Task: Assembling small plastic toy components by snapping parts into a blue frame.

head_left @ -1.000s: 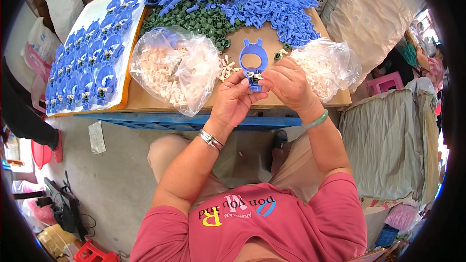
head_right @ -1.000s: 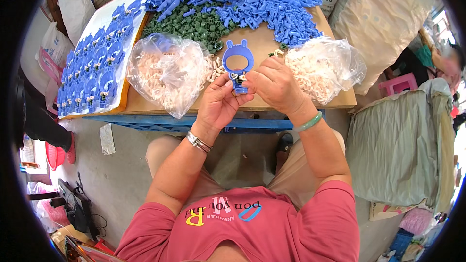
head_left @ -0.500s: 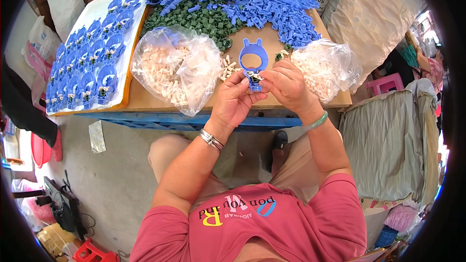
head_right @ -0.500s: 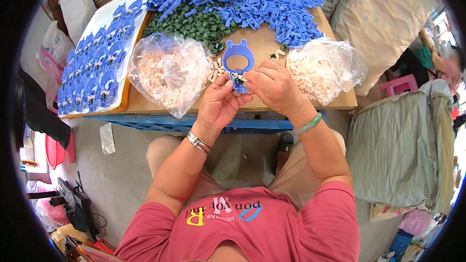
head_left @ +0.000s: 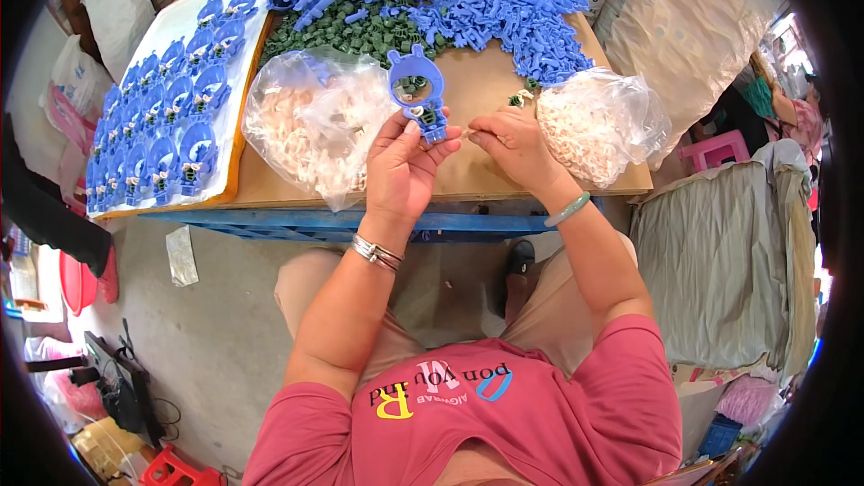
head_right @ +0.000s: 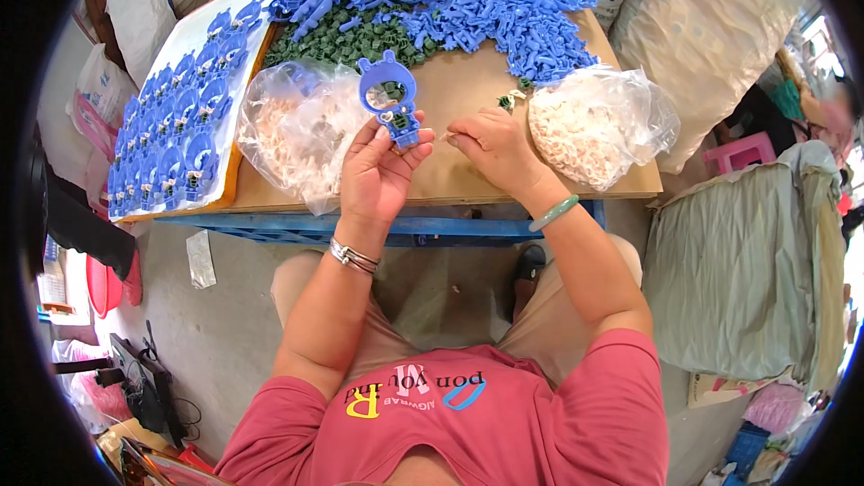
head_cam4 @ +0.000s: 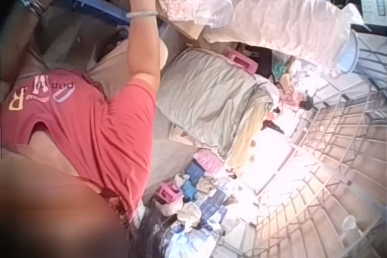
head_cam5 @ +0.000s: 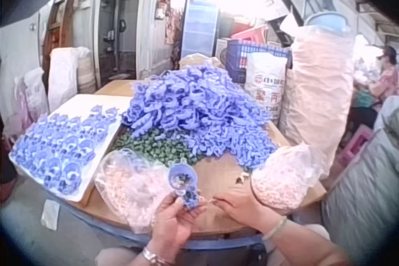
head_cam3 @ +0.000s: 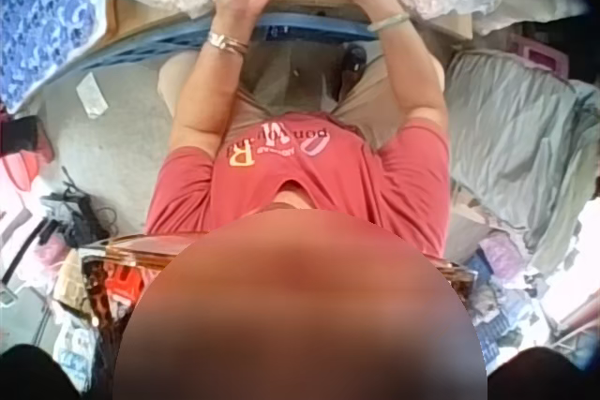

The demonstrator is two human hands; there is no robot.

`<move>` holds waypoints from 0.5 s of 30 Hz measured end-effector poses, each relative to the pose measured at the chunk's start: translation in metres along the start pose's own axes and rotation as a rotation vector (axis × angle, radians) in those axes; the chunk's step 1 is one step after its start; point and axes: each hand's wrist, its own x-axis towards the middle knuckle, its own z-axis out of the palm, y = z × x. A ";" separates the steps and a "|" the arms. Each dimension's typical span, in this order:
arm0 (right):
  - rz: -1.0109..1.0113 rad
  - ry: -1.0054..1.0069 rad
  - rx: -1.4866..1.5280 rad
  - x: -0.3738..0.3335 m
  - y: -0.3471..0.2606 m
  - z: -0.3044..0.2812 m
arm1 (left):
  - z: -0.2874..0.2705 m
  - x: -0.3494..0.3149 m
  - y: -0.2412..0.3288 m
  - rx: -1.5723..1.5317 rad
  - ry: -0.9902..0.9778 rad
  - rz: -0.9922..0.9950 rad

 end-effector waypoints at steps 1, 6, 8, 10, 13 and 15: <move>0.002 -0.026 -0.009 0.002 0.002 0.003 | -0.001 0.001 0.003 -0.012 0.001 0.016; 0.016 -0.035 -0.001 0.011 0.004 0.017 | -0.003 0.004 0.016 -0.042 0.008 0.061; 0.020 -0.036 0.001 0.012 0.004 0.021 | -0.004 0.006 0.020 -0.046 0.037 0.077; 0.034 -0.066 -0.063 0.011 0.003 0.022 | -0.005 0.006 0.021 -0.046 0.044 0.078; 0.000 -0.056 -0.081 0.009 0.006 0.025 | -0.004 0.006 0.019 -0.050 0.042 0.066; -0.010 -0.059 -0.113 0.012 0.010 0.022 | -0.005 0.006 0.018 -0.053 0.033 0.055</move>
